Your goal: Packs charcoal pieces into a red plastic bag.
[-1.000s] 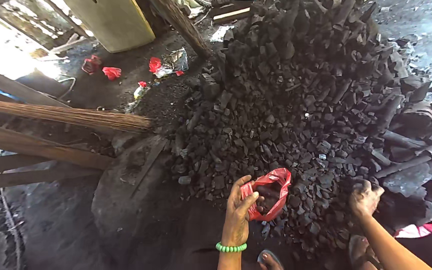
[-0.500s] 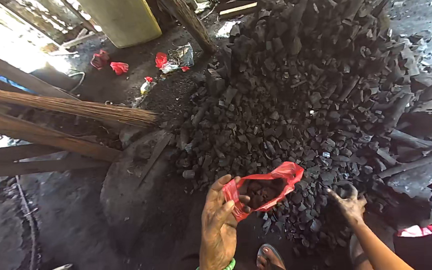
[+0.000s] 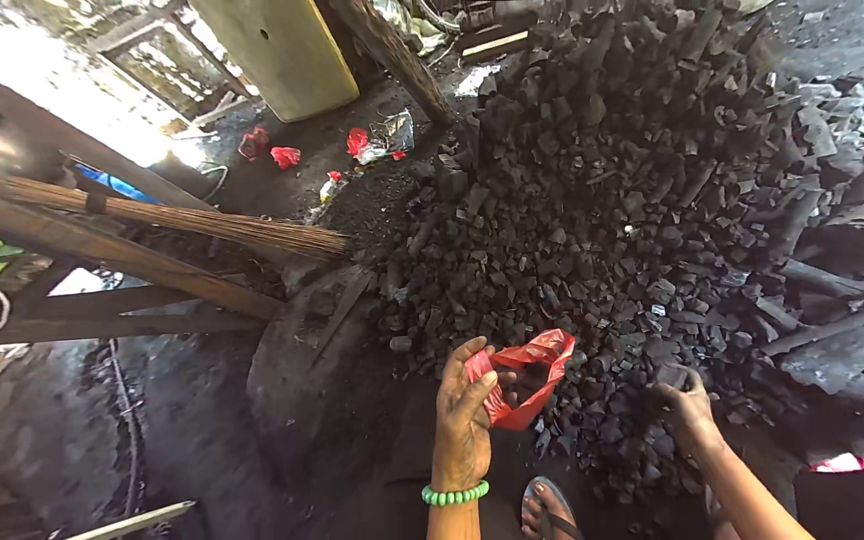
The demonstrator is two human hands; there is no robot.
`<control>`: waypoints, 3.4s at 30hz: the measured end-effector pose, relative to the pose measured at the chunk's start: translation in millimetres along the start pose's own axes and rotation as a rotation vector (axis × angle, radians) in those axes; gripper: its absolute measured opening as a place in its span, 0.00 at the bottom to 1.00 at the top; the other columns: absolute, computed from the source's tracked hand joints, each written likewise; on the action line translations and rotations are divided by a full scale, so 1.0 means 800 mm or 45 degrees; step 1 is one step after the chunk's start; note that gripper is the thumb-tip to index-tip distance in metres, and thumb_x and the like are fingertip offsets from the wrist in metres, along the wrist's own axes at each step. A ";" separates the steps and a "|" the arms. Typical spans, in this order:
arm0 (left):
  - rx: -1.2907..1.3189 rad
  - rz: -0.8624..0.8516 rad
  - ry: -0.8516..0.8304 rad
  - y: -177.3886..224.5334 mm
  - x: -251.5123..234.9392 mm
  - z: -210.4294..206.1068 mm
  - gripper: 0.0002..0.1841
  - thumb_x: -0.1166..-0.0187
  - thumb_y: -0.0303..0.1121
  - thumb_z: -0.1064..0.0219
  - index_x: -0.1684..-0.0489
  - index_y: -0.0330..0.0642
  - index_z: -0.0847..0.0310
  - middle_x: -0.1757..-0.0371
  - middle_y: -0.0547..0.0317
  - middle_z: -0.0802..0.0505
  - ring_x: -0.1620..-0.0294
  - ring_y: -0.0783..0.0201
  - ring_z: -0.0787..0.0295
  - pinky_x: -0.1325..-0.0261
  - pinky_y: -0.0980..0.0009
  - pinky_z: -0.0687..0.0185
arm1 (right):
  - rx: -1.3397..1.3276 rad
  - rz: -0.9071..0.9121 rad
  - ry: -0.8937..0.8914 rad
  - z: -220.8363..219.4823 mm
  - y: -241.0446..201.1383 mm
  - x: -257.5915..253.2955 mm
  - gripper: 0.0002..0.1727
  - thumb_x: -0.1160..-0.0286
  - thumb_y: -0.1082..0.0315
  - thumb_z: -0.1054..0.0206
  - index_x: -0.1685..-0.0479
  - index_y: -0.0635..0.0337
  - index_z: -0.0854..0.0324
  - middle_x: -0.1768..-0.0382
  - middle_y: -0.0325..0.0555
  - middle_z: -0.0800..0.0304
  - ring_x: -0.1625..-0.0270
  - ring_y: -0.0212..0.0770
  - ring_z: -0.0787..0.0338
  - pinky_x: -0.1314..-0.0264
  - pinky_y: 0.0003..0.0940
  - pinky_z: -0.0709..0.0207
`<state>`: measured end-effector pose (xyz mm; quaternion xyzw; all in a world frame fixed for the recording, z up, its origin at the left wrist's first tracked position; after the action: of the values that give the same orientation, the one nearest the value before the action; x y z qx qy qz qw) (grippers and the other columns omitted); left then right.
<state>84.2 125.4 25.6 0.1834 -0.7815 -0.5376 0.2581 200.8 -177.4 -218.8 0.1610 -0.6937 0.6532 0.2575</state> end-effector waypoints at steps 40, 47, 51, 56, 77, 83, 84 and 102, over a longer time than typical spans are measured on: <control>0.203 -0.102 0.263 0.023 0.012 0.026 0.22 0.20 0.33 0.48 0.27 0.44 0.29 0.46 0.50 0.10 0.60 0.61 0.07 0.64 0.69 0.09 | 1.843 0.516 -0.646 -0.049 0.040 0.021 0.29 0.27 0.73 0.33 0.23 0.46 0.20 0.12 0.68 0.44 0.19 0.76 0.30 0.31 0.69 0.24; 0.167 0.064 -0.014 0.002 0.007 -0.005 0.28 0.29 0.39 0.35 0.27 0.48 0.29 0.44 0.49 0.09 0.60 0.61 0.07 0.61 0.69 0.10 | 0.497 0.176 -0.812 -0.066 -0.039 -0.005 0.16 0.33 0.79 0.31 0.45 0.67 0.18 0.57 0.51 0.11 0.64 0.39 0.12 0.62 0.35 0.15; 0.111 0.113 -0.164 -0.009 0.004 -0.023 0.32 0.34 0.39 0.30 0.25 0.47 0.29 0.43 0.49 0.09 0.60 0.61 0.07 0.61 0.69 0.10 | -0.137 0.136 -1.211 -0.113 -0.134 0.046 0.16 0.49 0.64 0.19 0.57 0.46 0.12 0.55 0.40 0.06 0.67 0.31 0.10 0.69 0.26 0.15; 0.175 0.167 -0.262 -0.012 0.005 -0.037 0.37 0.40 0.44 0.23 0.25 0.49 0.29 0.41 0.48 0.09 0.59 0.60 0.07 0.61 0.69 0.10 | 0.507 0.461 -1.654 -0.217 -0.159 0.138 0.13 0.44 0.66 0.22 0.56 0.52 0.10 0.43 0.43 0.12 0.47 0.38 0.12 0.50 0.36 0.15; 0.061 -0.119 0.102 0.023 0.012 0.011 0.26 0.31 0.38 0.33 0.29 0.47 0.24 0.44 0.55 0.09 0.55 0.64 0.07 0.56 0.70 0.09 | 1.334 -0.011 0.045 -0.020 0.043 0.000 0.61 0.40 0.38 0.18 0.06 0.54 0.48 0.11 0.78 0.55 0.17 0.81 0.38 0.25 0.70 0.30; 0.166 -0.151 0.113 0.028 0.013 0.024 0.26 0.31 0.41 0.30 0.32 0.47 0.22 0.45 0.53 0.08 0.57 0.62 0.06 0.57 0.67 0.08 | 1.527 0.219 -0.400 -0.081 0.057 0.038 0.64 0.51 0.34 0.15 0.06 0.43 0.44 0.07 0.70 0.59 0.13 0.79 0.43 0.23 0.69 0.31; 0.175 -0.143 0.122 0.028 0.012 0.026 0.26 0.31 0.40 0.31 0.31 0.46 0.22 0.45 0.52 0.09 0.57 0.61 0.06 0.58 0.67 0.08 | 1.586 0.201 -0.404 -0.091 0.060 0.044 0.65 0.51 0.36 0.14 0.05 0.41 0.46 0.06 0.68 0.61 0.12 0.78 0.46 0.24 0.69 0.32; 0.160 -0.097 0.155 0.019 0.008 0.031 0.27 0.33 0.38 0.32 0.32 0.43 0.25 0.45 0.51 0.09 0.58 0.61 0.07 0.59 0.66 0.08 | 1.930 0.186 -0.665 -0.115 0.075 0.033 0.53 0.38 0.54 0.18 0.07 0.31 0.44 0.08 0.65 0.54 0.11 0.77 0.47 0.30 0.79 0.33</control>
<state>64.2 146.1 33.6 0.2612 -0.7891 -0.4847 0.2724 159.1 -78.0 -252.1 0.3937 -0.1082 0.9027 -0.1356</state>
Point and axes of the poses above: each hand's wrist, its own x-axis away from the middle knuckle, its own z-axis out of the back of the hand, y = z × x, the point moved 8 cm from there along -x, towards the middle knuckle
